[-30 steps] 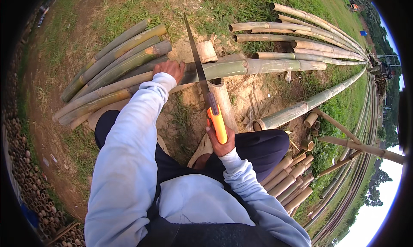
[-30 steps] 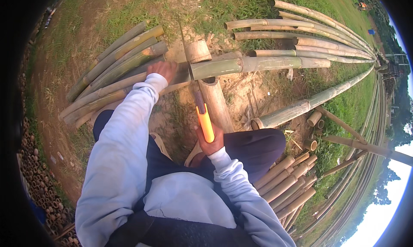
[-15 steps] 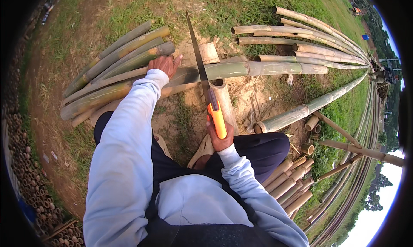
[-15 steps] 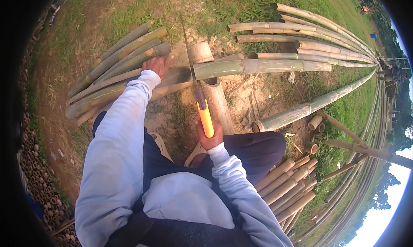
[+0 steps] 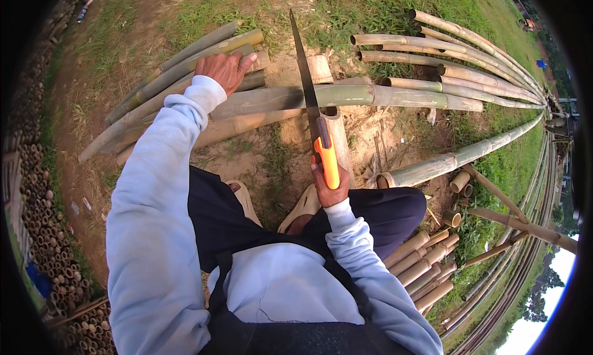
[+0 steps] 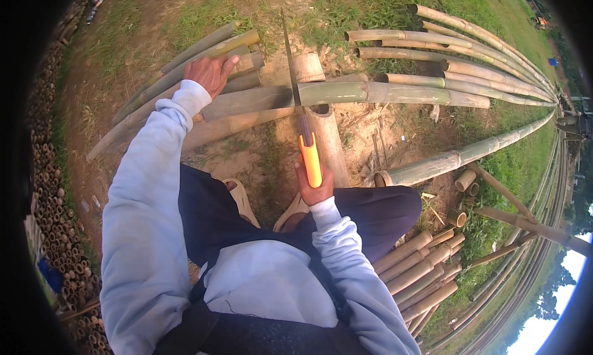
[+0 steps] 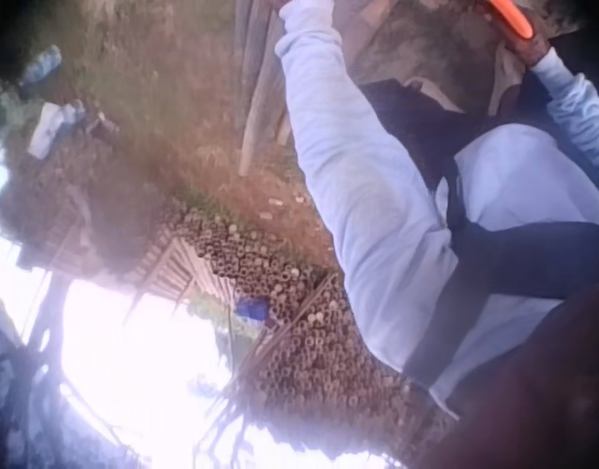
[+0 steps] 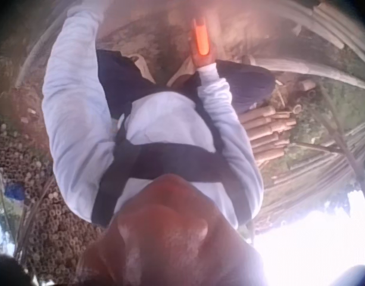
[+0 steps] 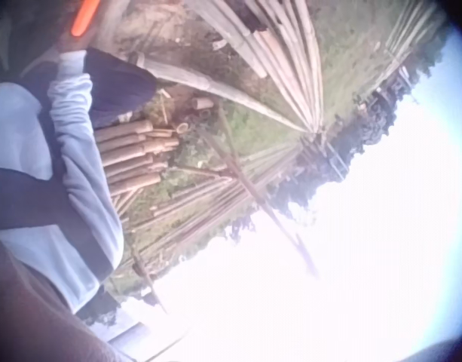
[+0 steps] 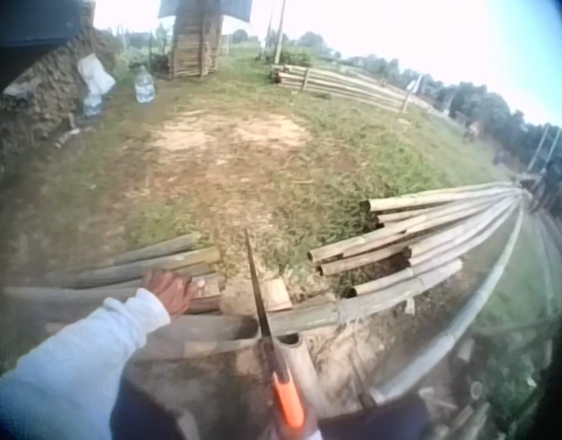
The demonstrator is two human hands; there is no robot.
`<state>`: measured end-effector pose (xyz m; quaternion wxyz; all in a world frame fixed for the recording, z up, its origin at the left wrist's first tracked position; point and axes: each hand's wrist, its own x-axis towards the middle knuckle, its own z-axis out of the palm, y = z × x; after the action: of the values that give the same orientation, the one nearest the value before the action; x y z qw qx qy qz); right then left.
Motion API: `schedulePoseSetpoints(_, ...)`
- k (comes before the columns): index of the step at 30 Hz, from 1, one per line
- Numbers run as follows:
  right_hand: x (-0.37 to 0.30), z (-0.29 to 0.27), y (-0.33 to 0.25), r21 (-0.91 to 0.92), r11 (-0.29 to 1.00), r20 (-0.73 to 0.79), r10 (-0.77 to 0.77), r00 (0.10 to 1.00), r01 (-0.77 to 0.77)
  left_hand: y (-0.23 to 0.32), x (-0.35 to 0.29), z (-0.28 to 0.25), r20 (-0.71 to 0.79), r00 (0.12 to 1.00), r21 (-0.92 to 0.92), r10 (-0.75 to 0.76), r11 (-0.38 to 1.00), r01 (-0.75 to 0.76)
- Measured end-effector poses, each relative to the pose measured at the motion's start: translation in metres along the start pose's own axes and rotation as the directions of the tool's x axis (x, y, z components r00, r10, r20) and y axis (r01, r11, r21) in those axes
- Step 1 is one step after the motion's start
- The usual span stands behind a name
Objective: The person uses a hand saw to cut bamboo poles into shorter sections. They hold each pole steady with one hand and saw through it with the other, then place the cut pieces aside.
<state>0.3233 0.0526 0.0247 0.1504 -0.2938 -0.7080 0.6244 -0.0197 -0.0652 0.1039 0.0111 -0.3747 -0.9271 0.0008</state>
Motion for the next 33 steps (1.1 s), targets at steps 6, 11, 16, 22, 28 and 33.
schedulePoseSetpoints(6,0.001,-0.002,0.002,0.053,0.998,0.009,0.034,0.999,-0.034,-0.009,-0.086,0.074,-0.022,0.907,0.036,0.42,0.907,-0.419)
schedulePoseSetpoints(11,0.001,-0.003,0.003,0.039,0.998,-0.005,0.056,0.998,-0.055,0.035,-0.085,0.088,-0.068,0.85,-0.126,0.523,0.84,-0.527)
schedulePoseSetpoints(16,-0.001,0.0,-0.006,0.027,0.999,0.0,0.046,0.999,-0.046,0.073,-0.021,0.101,-0.169,0.946,-0.179,0.277,0.935,-0.305)
schedulePoseSetpoints(22,-0.003,0.001,-0.01,-0.021,1.0,-0.011,0.018,1.0,-0.018,0.078,0.006,0.105,0.278,0.95,-0.223,0.143,0.972,-0.081)
schedulePoseSetpoints(28,0.005,-0.003,-0.027,-0.071,0.995,0.038,0.078,0.996,-0.075,0.07,0.0,0.117,0.217,0.963,-0.266,0.16,0.959,-0.099)
schedulePoseSetpoints(33,0.005,0.008,-0.03,-0.137,0.991,-0.001,0.004,1.0,-0.004,0.071,-0.005,0.127,0.315,0.946,-0.28,0.075,0.96,0.017)
